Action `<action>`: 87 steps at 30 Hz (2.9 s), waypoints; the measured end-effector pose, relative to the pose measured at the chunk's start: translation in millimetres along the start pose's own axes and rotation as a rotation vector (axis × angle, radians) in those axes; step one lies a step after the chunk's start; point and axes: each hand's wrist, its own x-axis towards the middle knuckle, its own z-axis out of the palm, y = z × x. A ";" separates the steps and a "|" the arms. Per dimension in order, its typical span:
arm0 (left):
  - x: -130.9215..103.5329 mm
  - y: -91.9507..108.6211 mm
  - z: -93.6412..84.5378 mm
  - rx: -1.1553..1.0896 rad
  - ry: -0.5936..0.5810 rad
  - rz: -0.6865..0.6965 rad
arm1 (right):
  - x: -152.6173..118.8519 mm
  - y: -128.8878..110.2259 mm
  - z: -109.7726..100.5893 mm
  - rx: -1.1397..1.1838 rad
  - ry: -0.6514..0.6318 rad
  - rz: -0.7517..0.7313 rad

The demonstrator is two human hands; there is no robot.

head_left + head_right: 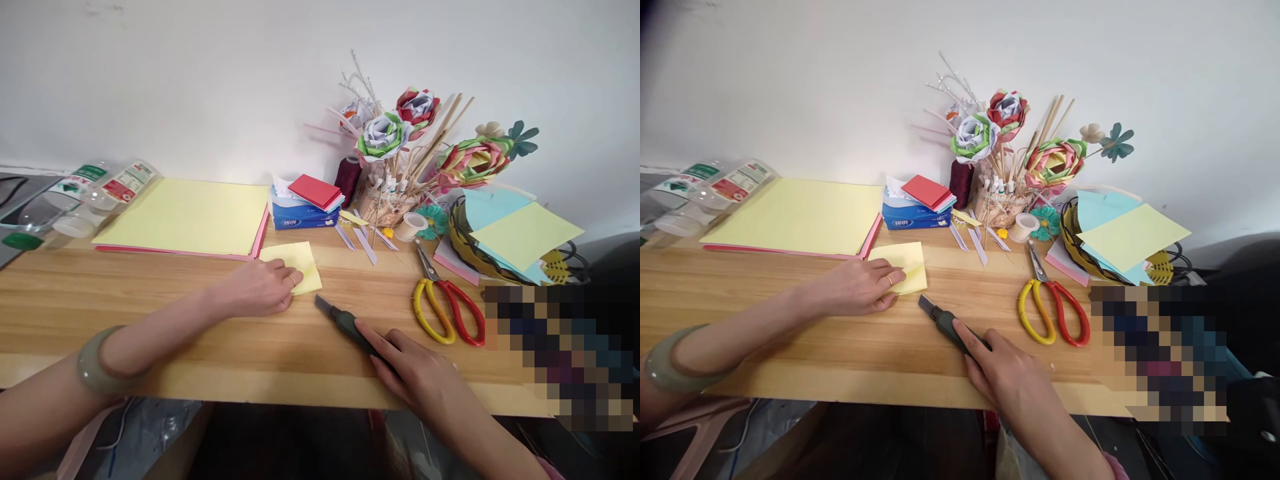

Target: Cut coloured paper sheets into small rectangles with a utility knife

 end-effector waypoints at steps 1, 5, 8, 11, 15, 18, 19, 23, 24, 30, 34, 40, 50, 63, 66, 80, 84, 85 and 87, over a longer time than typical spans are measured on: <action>0.0 -0.5 -0.6 -0.003 -0.002 -0.002 | 0.9 -0.7 0.2 -0.013 0.012 -0.009; 1.1 -2.0 -4.2 -0.024 -0.035 -0.019 | 5.7 -4.9 -0.8 -0.053 0.048 -0.037; 2.4 -3.1 -6.7 -0.038 -0.049 -0.027 | 9.2 -7.5 -1.8 -0.071 0.053 -0.045; 3.4 -3.8 -8.6 -0.043 -0.080 -0.037 | 11.5 -9.1 -2.8 -0.077 0.055 -0.046; 3.8 -4.2 -10.0 -0.019 -0.109 -0.040 | 12.8 -10.0 -5.3 -0.062 0.049 -0.064; 3.8 -4.2 -9.7 -0.002 -0.111 -0.027 | 13.8 -9.3 -6.2 -0.050 0.037 -0.051; 3.9 -4.1 -9.5 0.000 -0.110 -0.025 | 14.4 -8.7 -5.8 -0.052 0.033 -0.047; 3.4 -3.0 -9.1 0.015 -0.092 -0.016 | 16.1 -5.5 -2.0 -0.089 0.052 -0.029; 3.0 -2.6 -9.5 0.021 -0.087 -0.015 | 16.3 -4.9 -1.1 -0.100 0.064 -0.023; 2.3 -3.2 -11.3 0.001 -0.063 -0.019 | 16.9 -6.6 -1.2 -0.185 0.083 -0.008; 14.3 -3.0 -2.8 -0.071 -0.040 -0.272 | 18.3 -9.6 -1.7 -0.236 0.096 -0.008; 25.5 -0.8 26.5 -0.084 0.072 -0.370 | 16.8 -13.7 1.8 -0.250 0.118 0.008; 11.9 -6.1 49.1 -0.216 0.040 -0.244 | 15.6 -22.3 3.5 -0.308 0.081 0.055; 9.2 -3.8 58.4 -0.143 0.146 -0.239 | 16.3 -22.5 7.8 -0.374 0.076 0.135; 9.9 -3.1 58.1 -0.109 0.153 -0.224 | 21.3 -20.3 9.3 -0.375 0.075 0.127; 10.7 -0.8 56.0 -0.114 0.171 -0.228 | 52.7 -12.8 2.0 -0.408 0.019 0.133; 10.8 -0.8 59.2 -0.144 0.186 -0.245 | 66.5 -9.8 -5.8 -0.398 -0.129 0.177; 10.7 -0.9 59.4 -0.151 0.189 -0.250 | 68.5 -9.2 -7.4 -0.390 -0.159 0.184; 10.4 -1.2 58.1 -0.170 0.178 -0.252 | 70.0 -8.0 -9.4 -0.375 -0.193 0.192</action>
